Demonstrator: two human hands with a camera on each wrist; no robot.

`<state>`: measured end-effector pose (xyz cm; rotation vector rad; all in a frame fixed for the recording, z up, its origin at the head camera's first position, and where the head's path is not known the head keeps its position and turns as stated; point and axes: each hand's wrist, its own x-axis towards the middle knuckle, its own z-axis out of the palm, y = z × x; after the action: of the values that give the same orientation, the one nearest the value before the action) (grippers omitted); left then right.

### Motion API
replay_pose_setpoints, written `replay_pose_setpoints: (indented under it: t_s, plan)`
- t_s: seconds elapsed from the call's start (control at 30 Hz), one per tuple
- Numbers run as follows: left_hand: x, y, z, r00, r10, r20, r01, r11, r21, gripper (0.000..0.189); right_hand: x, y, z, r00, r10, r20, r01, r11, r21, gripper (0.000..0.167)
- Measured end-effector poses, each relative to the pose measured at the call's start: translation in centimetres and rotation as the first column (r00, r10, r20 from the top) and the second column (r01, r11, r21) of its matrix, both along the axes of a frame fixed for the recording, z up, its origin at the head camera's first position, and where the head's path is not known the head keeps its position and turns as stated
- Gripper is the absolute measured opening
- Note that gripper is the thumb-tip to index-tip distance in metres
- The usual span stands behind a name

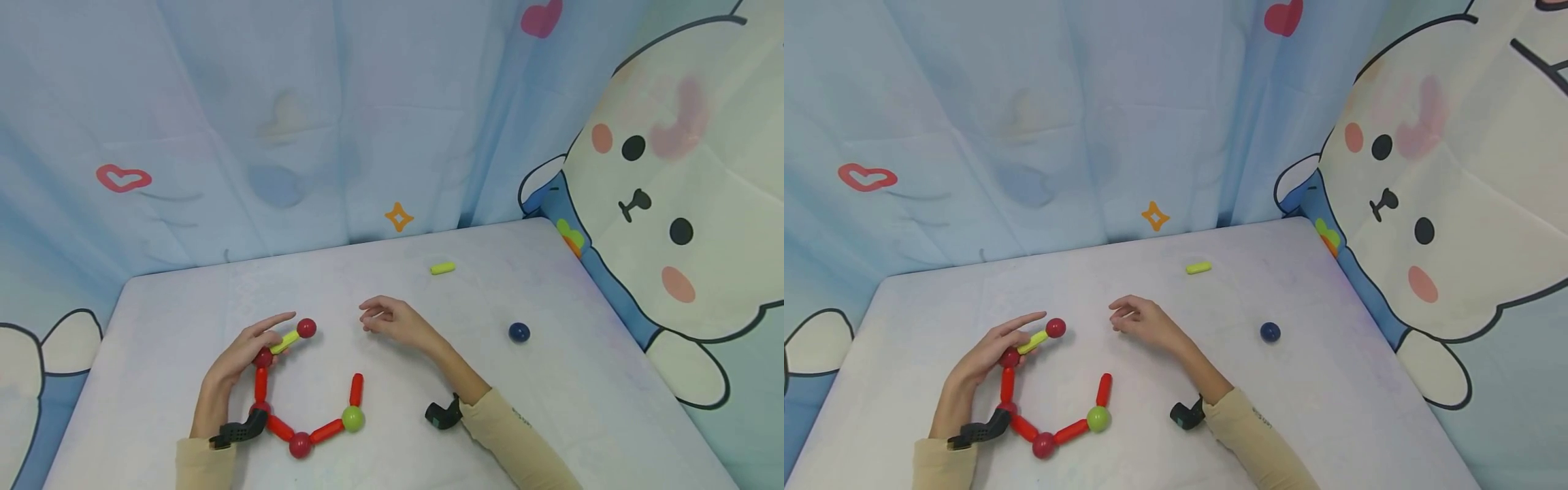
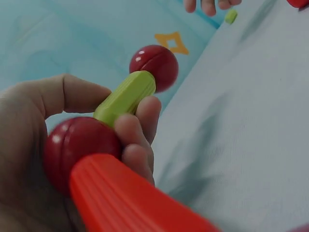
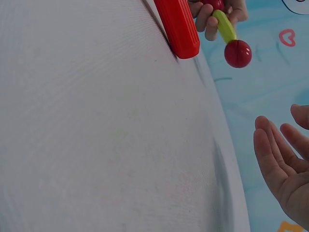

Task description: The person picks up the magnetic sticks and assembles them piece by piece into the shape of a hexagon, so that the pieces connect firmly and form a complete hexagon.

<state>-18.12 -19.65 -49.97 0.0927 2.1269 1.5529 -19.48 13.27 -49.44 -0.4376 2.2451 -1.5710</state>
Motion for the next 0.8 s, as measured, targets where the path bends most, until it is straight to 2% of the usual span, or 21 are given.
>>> replay_pose_setpoints:
  t_s: [0.1,0.23,0.3,0.47,0.63,0.8]
  plan:
    - [0.1,-0.2,0.1,0.996,-0.082,0.018,0.082,0.997,-0.002,0.054,-0.1,0.2,-0.1,1.000,0.005,-0.004,-0.005,1.000,-0.008,0.035]
    - [0.1,-0.4,0.3,0.981,-0.191,0.038,0.189,0.980,0.057,0.059,-0.2,0.4,-0.1,1.000,0.008,-0.015,-0.008,1.000,-0.005,0.034]
    - [0.1,-0.5,0.3,0.975,-0.219,0.041,0.215,0.973,0.083,0.060,-0.2,0.5,0.0,1.000,0.010,-0.020,-0.010,1.000,-0.001,0.034]
    - [0.2,-0.6,0.2,0.971,-0.241,-0.003,0.241,0.969,0.051,0.047,-0.3,0.8,0.2,1.000,0.016,-0.023,-0.016,1.000,-0.007,0.034]
    - [0.3,-0.7,0.2,0.959,-0.272,-0.079,0.275,0.961,0.025,0.045,-0.5,1.2,0.5,1.000,0.013,-0.024,-0.013,1.000,-0.007,0.034]
    - [0.4,-0.7,0.4,0.949,-0.296,-0.105,0.299,0.954,0.011,0.044,-0.7,2.1,1.0,1.000,-0.011,-0.021,0.010,1.000,-0.006,0.033]
